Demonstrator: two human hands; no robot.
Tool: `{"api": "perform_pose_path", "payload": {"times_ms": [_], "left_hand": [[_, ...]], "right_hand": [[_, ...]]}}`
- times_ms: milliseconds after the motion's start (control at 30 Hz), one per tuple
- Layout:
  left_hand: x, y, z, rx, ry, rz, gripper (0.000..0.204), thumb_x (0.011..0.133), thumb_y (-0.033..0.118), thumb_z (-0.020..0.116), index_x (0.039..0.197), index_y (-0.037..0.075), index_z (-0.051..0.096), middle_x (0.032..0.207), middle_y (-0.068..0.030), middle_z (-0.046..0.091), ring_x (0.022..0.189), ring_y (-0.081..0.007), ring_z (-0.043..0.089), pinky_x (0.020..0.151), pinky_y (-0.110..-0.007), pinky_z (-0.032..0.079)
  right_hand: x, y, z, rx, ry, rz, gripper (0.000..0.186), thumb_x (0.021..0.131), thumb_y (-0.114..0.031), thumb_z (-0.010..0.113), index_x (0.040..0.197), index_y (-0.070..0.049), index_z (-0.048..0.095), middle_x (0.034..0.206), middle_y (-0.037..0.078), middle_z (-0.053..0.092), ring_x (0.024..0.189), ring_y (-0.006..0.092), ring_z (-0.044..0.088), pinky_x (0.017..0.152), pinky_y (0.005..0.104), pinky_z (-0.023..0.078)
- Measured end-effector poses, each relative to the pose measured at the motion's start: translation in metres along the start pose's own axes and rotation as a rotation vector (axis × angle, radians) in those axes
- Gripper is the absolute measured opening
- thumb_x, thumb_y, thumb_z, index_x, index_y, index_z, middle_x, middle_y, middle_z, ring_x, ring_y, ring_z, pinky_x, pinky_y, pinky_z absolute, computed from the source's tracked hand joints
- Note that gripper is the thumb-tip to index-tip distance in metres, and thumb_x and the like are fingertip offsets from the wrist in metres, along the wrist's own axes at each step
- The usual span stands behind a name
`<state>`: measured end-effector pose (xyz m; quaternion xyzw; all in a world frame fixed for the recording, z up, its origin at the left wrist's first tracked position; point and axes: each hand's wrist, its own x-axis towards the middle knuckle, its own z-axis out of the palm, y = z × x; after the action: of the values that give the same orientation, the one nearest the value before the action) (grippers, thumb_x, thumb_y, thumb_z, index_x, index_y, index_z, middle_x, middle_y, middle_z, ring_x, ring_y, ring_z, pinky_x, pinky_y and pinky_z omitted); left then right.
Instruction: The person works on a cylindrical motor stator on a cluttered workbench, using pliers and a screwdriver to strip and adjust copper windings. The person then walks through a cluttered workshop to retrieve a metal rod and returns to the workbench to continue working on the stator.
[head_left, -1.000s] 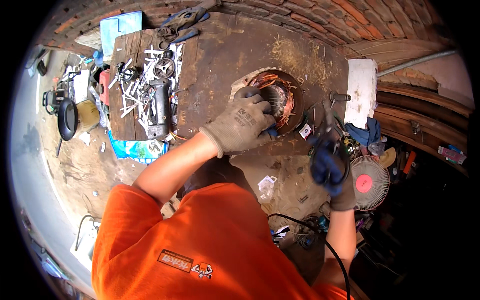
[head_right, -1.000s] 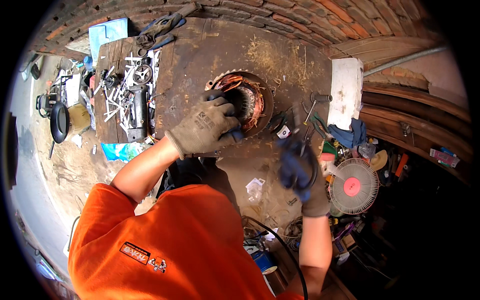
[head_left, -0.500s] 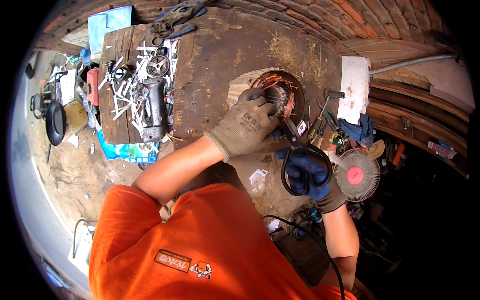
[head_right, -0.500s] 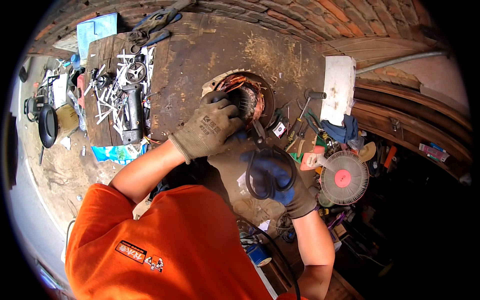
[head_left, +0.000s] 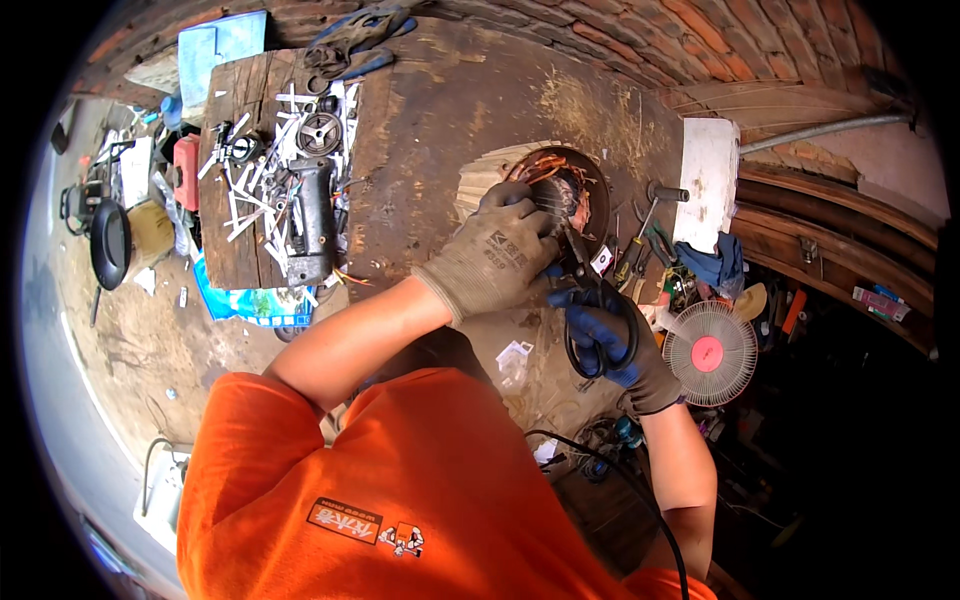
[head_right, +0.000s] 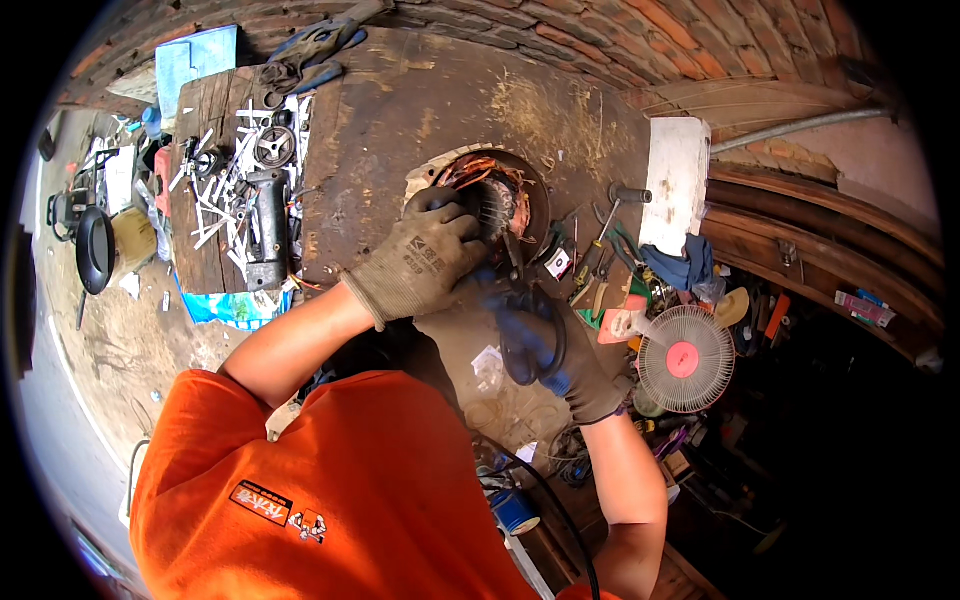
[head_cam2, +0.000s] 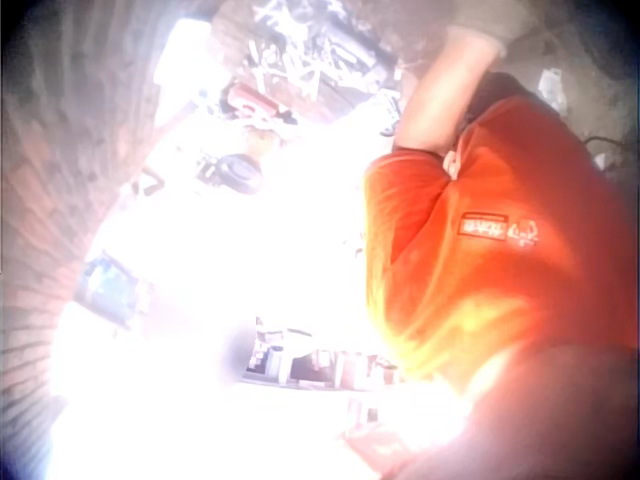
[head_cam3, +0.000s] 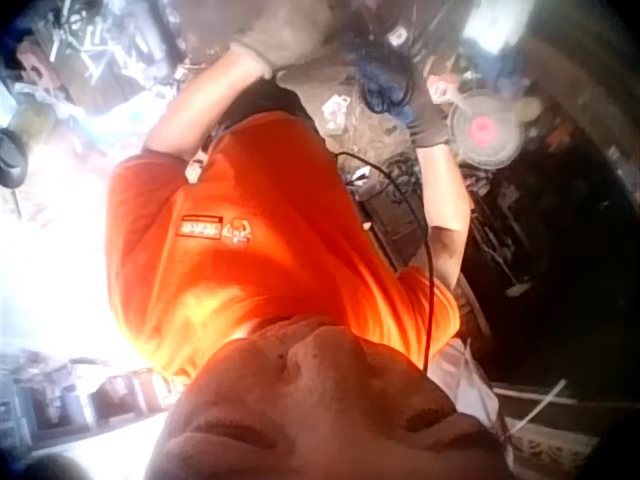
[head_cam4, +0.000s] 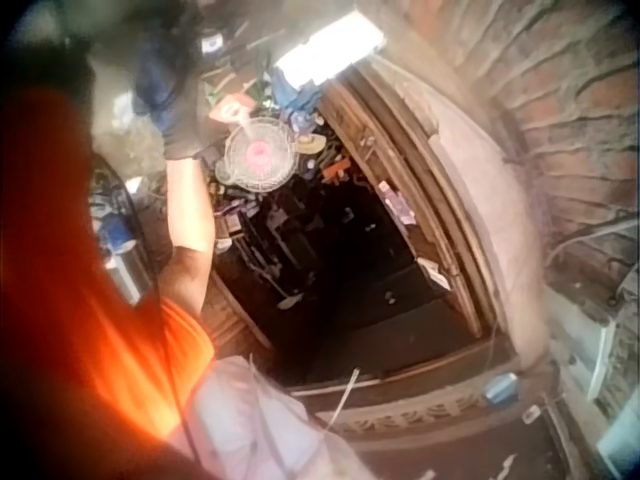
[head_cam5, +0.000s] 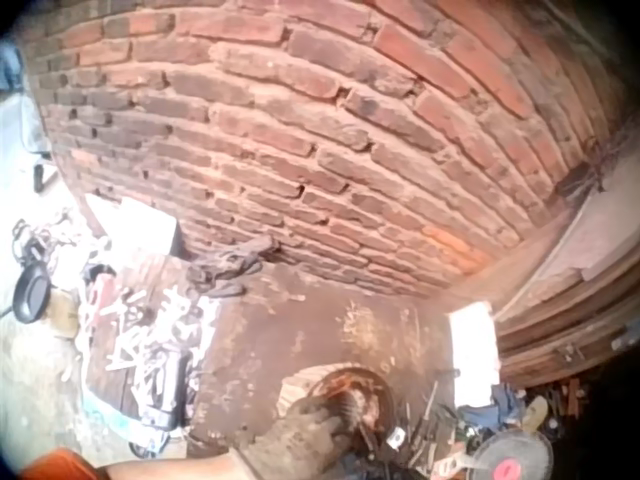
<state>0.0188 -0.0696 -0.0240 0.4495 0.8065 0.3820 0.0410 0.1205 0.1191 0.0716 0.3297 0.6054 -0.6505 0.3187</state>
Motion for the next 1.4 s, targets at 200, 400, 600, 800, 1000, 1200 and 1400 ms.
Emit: {"api": "perform_pose_path", "payload": {"times_ms": [200, 400, 600, 800, 1000, 1200, 1400], "left_hand": [[0.004, 0.003, -0.002, 0.035, 0.008, 0.005, 0.029, 0.074, 0.031, 0.072, 0.093, 0.010, 0.074, 0.090, -0.0093, 0.063, 0.102, -0.0284, 0.062, 0.106, -0.048, 0.038], [0.004, 0.002, 0.002, 0.021, 0.019, -0.011, 0.026, 0.080, 0.032, 0.070, 0.086, 0.007, 0.073, 0.089, -0.0123, 0.064, 0.101, -0.0305, 0.062, 0.104, -0.048, 0.040], [0.009, 0.010, 0.002, 0.058, 0.016, -0.054, 0.024, 0.081, 0.030, 0.071, 0.090, 0.007, 0.073, 0.089, -0.0108, 0.065, 0.097, -0.0298, 0.062, 0.099, -0.045, 0.042], [0.010, 0.012, 0.002, 0.085, 0.023, -0.051, 0.022, 0.080, 0.026, 0.072, 0.092, 0.008, 0.073, 0.089, -0.0098, 0.065, 0.094, -0.0292, 0.062, 0.098, -0.043, 0.043], [0.007, 0.009, 0.003, 0.096, 0.031, -0.054, 0.020, 0.079, 0.025, 0.072, 0.090, 0.008, 0.072, 0.088, -0.0095, 0.065, 0.094, -0.0289, 0.062, 0.099, -0.044, 0.042], [0.008, 0.010, 0.003, 0.124, 0.018, -0.035, 0.022, 0.080, 0.028, 0.071, 0.088, 0.008, 0.073, 0.089, -0.0105, 0.066, 0.099, -0.0301, 0.063, 0.101, -0.046, 0.042], [0.005, 0.009, 0.005, 0.092, 0.079, -0.038, 0.021, 0.079, 0.028, 0.071, 0.087, 0.008, 0.072, 0.086, -0.0103, 0.064, 0.096, -0.0299, 0.062, 0.100, -0.046, 0.042]], "right_hand": [[0.003, 0.021, 0.004, -0.752, 0.277, -0.470, 0.033, 0.093, -0.017, 0.066, 0.122, -0.003, 0.063, 0.087, 0.004, 0.064, 0.070, 0.0099, 0.059, 0.062, 0.0279, 0.048], [0.023, 0.063, -0.035, -0.478, 0.550, -0.539, 0.029, 0.098, -0.020, 0.064, 0.122, -0.003, 0.064, 0.083, 0.000, 0.063, 0.060, 0.0038, 0.052, 0.051, 0.0237, 0.042], [0.080, 0.051, -0.120, -1.049, 0.976, -0.358, 0.046, 0.088, -0.031, 0.069, 0.120, 0.001, 0.062, 0.096, 0.019, 0.069, 0.084, 0.0382, 0.065, 0.078, 0.0452, 0.051], [0.117, 0.061, -0.149, -1.036, 0.981, -0.331, 0.053, 0.086, -0.035, 0.067, 0.123, 0.003, 0.060, 0.116, 0.028, 0.066, 0.111, 0.0438, 0.061, 0.098, 0.0514, 0.046], [0.040, -0.008, -0.030, -1.221, 0.666, -0.693, 0.058, 0.083, -0.039, 0.069, 0.126, -0.001, 0.060, 0.122, 0.027, 0.064, 0.119, 0.0437, 0.058, 0.098, 0.0517, 0.049], [0.056, -0.032, -0.007, -1.417, 0.519, -0.361, 0.042, 0.075, -0.030, 0.069, 0.105, 0.000, 0.072, 0.124, 0.033, 0.060, 0.121, 0.0461, 0.056, 0.100, 0.0500, 0.049], [0.072, -0.010, -0.012, -1.318, 0.634, -0.439, 0.023, 0.076, -0.022, 0.068, 0.091, -0.005, 0.070, 0.097, 0.026, 0.067, 0.096, 0.0413, 0.066, 0.087, 0.0502, 0.052]]}}
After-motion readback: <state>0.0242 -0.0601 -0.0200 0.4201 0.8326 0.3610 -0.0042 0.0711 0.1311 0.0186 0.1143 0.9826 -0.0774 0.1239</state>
